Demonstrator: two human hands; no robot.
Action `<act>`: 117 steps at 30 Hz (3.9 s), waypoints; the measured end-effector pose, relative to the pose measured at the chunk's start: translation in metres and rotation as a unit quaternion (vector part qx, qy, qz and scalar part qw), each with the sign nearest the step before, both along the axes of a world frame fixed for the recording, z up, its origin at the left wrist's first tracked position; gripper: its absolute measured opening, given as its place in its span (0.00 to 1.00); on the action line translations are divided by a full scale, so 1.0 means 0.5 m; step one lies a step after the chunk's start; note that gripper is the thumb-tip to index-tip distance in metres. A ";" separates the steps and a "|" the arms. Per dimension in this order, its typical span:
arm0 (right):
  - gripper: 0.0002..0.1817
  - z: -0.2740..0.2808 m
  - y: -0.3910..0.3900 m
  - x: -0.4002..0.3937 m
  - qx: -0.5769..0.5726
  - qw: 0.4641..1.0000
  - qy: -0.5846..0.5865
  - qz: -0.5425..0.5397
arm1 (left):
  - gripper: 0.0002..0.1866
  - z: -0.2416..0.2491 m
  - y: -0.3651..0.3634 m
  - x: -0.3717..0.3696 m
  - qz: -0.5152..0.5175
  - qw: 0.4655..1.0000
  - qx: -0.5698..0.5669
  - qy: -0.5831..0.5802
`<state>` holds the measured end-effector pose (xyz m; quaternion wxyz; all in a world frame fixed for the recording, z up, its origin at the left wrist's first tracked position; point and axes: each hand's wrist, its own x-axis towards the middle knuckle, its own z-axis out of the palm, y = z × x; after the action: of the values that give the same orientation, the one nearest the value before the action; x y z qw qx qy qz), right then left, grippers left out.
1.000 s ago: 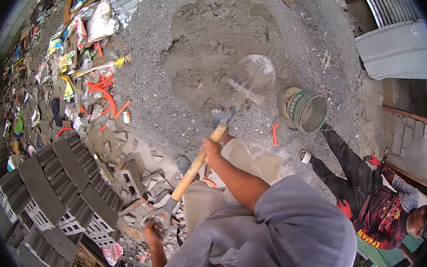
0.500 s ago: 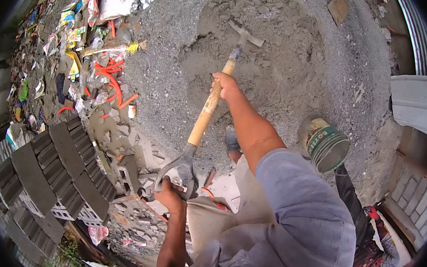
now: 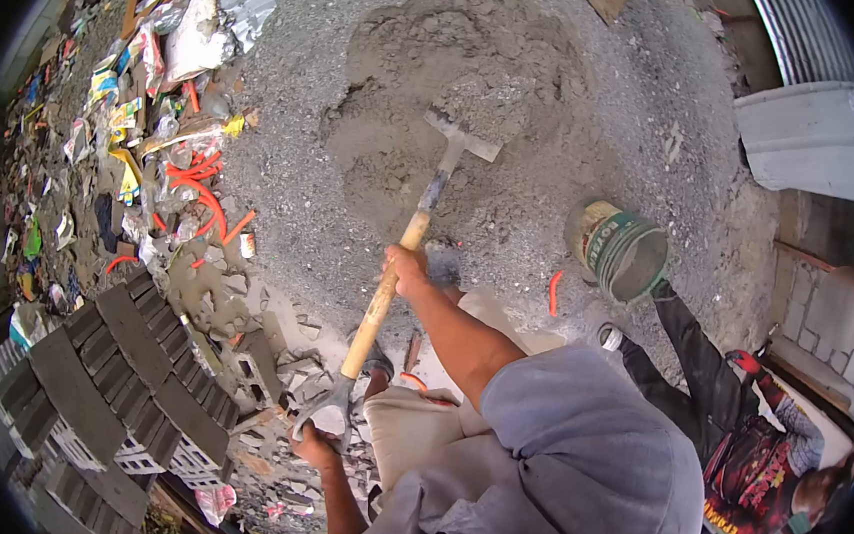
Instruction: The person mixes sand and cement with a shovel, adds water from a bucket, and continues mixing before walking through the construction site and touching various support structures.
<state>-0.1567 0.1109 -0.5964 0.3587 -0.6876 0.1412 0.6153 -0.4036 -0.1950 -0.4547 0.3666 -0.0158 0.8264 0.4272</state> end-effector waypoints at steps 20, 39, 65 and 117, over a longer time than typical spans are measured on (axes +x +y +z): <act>0.10 0.257 -0.447 0.404 -0.179 0.916 -0.285 -0.220 | 0.09 0.109 0.078 0.060 -0.289 0.916 -0.087 -0.265; 0.10 0.335 -0.363 0.407 -0.018 0.933 -0.267 -0.240 | 0.12 0.067 0.193 0.052 -0.342 0.865 -0.011 -0.367; 0.09 -0.137 0.075 -0.221 -0.002 0.983 0.055 0.175 | 0.07 0.150 0.094 0.040 0.165 0.986 -0.009 -0.025; 0.25 0.246 -0.411 0.469 -0.354 0.847 -0.392 0.058 | 0.02 -0.050 0.166 0.104 -0.188 0.798 -0.233 -0.523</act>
<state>0.0777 -0.0947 -0.4734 0.0797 -0.9590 0.1568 0.2221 -0.3514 -0.1121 -0.4798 0.8010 -0.1663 0.5706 0.0716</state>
